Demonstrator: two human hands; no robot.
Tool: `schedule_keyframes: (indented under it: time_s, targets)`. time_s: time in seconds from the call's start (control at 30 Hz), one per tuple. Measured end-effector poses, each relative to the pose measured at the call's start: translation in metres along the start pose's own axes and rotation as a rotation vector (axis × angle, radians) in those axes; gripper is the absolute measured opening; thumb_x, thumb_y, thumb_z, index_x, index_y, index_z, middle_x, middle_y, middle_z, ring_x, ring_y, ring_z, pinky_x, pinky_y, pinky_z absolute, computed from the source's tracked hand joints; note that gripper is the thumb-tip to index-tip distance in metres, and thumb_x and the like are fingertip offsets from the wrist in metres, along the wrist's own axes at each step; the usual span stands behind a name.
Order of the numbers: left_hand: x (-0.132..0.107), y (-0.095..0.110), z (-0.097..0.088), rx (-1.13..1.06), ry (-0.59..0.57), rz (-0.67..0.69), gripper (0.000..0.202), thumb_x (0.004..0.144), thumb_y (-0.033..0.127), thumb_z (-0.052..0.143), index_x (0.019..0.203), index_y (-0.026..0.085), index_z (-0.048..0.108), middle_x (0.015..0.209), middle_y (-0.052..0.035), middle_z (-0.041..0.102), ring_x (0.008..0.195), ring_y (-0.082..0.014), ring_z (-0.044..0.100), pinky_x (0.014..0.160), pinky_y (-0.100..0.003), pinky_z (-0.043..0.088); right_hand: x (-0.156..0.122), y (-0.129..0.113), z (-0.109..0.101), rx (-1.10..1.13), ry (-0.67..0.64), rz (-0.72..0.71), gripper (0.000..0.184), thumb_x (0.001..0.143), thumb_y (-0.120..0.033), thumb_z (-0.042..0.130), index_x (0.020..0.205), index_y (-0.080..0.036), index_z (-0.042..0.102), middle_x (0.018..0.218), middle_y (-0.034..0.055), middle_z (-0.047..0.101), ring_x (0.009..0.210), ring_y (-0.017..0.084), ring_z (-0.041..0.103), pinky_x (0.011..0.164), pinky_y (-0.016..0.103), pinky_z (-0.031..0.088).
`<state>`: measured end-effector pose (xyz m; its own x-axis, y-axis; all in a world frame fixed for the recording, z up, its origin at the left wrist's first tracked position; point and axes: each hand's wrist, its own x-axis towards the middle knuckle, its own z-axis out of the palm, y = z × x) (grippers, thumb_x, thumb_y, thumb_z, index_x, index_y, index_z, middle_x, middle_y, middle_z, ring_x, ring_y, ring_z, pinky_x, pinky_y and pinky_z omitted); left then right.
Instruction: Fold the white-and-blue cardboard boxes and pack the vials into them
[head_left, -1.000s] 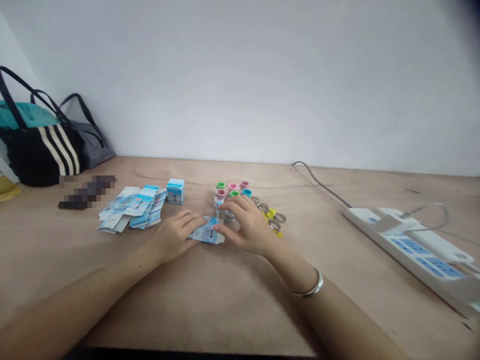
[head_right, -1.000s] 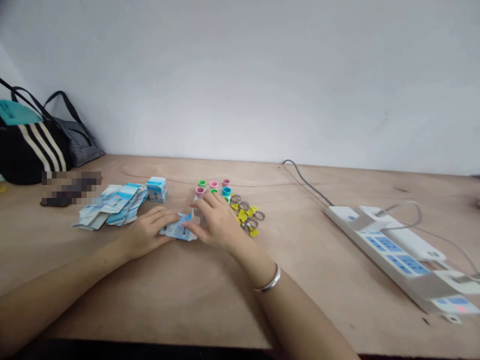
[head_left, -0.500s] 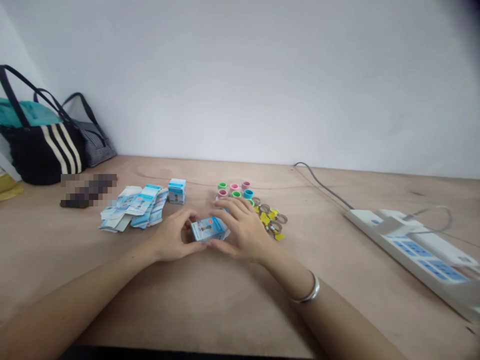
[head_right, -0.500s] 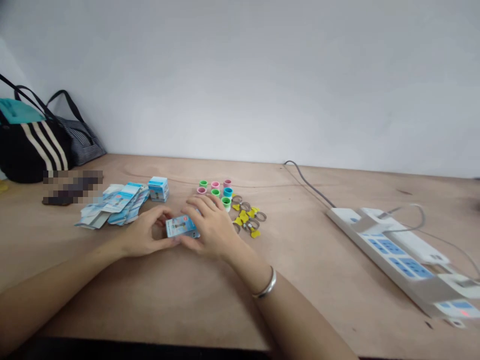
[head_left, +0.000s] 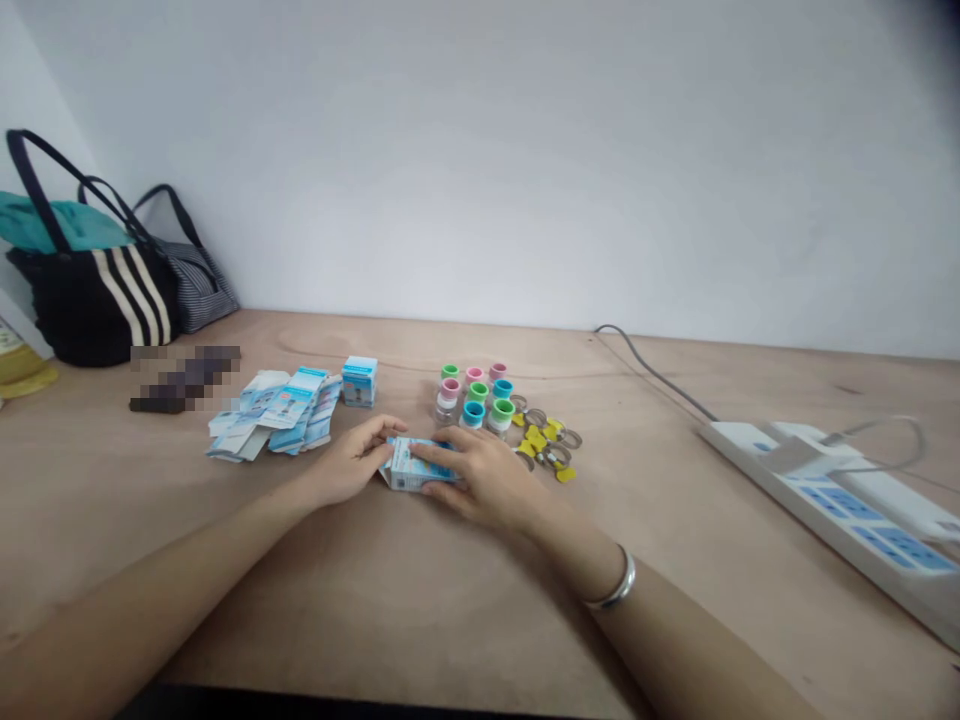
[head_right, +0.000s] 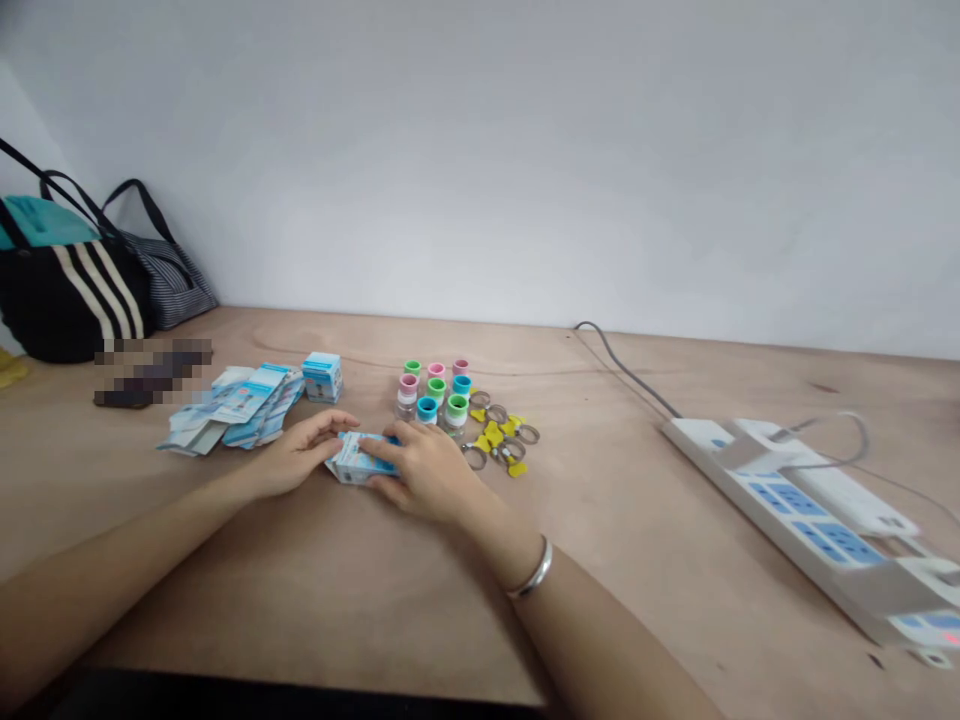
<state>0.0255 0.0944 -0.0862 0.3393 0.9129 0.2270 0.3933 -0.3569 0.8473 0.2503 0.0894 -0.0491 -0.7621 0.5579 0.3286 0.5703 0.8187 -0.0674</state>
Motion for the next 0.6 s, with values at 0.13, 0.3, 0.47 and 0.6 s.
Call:
schedule_keyframes:
  time_s: [0.13,0.3,0.47,0.6]
  targets:
    - [-0.001,0.004,-0.006,0.160,0.040,0.050,0.034,0.080,0.013,0.039,0.108,0.019,0.057,0.105,-0.0043,0.066,0.101,-0.0187,0.062,0.091,-0.036,0.049,-0.001,0.004,0.001,0.037,0.028,0.014,0.041,0.084,-0.037,0.057,0.122,-0.022,0.057,0.112,0.0116,0.061,0.094,0.022,0.059,0.080,0.035,0.045]
    - [-0.007,0.019,-0.011,0.383,0.032,0.313,0.038,0.081,0.030,0.057,0.117,0.019,0.054,0.121,-0.0084,0.058,0.113,-0.0223,0.054,0.099,-0.036,0.043,0.000,0.006,0.000,0.104,0.093,0.004,0.038,0.086,-0.036,0.056,0.119,-0.017,0.058,0.110,0.0124,0.065,0.096,0.022,0.061,0.082,0.034,0.046]
    - [-0.010,0.021,-0.005,0.402,0.032,0.377,0.020,0.084,0.027,0.054,0.102,0.019,0.058,0.094,-0.0049,0.065,0.084,-0.0164,0.061,0.078,-0.028,0.050,-0.001,0.009,0.000,0.189,0.210,0.083,0.027,0.088,-0.034,0.052,0.105,-0.016,0.064,0.089,0.0091,0.072,0.074,0.017,0.066,0.066,0.027,0.049]
    - [-0.005,0.015,-0.002,0.260,0.086,0.212,0.011,0.084,0.025,0.053,0.090,0.017,0.059,0.069,0.0018,0.060,0.062,-0.0111,0.056,0.059,-0.021,0.046,-0.001,0.011,-0.002,0.262,0.317,0.170,0.022,0.086,-0.032,0.054,0.101,-0.019,0.065,0.089,0.0061,0.072,0.069,0.015,0.066,0.063,0.024,0.048]
